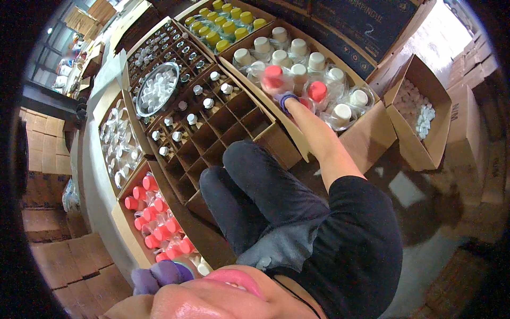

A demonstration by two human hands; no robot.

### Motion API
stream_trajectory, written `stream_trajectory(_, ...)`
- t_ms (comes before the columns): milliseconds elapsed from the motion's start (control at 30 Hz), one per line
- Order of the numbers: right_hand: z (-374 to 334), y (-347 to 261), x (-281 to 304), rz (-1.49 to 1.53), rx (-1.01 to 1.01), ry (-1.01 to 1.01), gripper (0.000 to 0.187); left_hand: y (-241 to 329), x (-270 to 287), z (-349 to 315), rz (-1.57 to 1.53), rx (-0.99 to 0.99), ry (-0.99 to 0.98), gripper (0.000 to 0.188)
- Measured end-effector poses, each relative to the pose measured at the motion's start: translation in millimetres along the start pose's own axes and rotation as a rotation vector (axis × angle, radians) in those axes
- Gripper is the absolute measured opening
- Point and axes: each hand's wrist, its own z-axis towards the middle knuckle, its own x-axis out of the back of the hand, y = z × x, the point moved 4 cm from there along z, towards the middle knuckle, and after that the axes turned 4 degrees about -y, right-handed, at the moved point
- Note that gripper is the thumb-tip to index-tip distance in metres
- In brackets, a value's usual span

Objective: The person assembles thermos flasks by inserting stainless steel inner liners into plastic outer shells and screwing on lids. The person handles pink and white flasks, removes plastic wrapping, and places completed units into cardboard boxes.

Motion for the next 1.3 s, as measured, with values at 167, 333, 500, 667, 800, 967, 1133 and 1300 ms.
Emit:
stream_trajectory(167, 8.6, 8.0, 10.7, -0.471, 0.120, -0.049, 0.053, -8.6, 6.2, -2.9, -0.025, 0.003, -0.072, 0.039)
stream_trajectory(333, -51.1, 17.1, 4.9, -0.078, 0.342, -0.088, 0.046, -9.1, -3.5, -7.6, 0.009, 0.029, -0.072, 0.036)
stream_trajectory(500, -60.1, 34.5, 38.6, 0.019, 0.425, -0.076, 0.037, -19.0, -0.3, -5.0, 0.023, 0.096, -0.134, 0.034)
stream_trajectory(667, -84.6, -4.2, 60.9, -0.682, 0.196, 0.031, 0.062, -48.9, 18.7, -29.5, 0.355, 0.402, -0.096, 0.032)
stream_trajectory(800, -44.7, 19.4, 92.3, -0.301, 0.277, 0.082, 0.064, -80.1, 46.2, -53.7, 0.905, 0.667, 0.125, 0.040)
stream_trajectory(967, -37.2, 24.1, 128.9, -0.345, 0.381, 0.512, 0.052, -114.9, 56.2, -97.1, 1.062, 0.895, 0.231, 0.047)
stream_trajectory(1133, 54.8, 32.6, 184.6, -0.451, 0.378, 0.662, 0.045, -122.1, 88.1, -101.6, 0.894, 0.968, 0.390, 0.046)
stream_trajectory(1300, 138.4, 36.3, 197.3, -0.738, 0.088, 0.122, 0.050, -138.4, 118.9, -128.0, 0.877, 0.993, 0.789, 0.041)
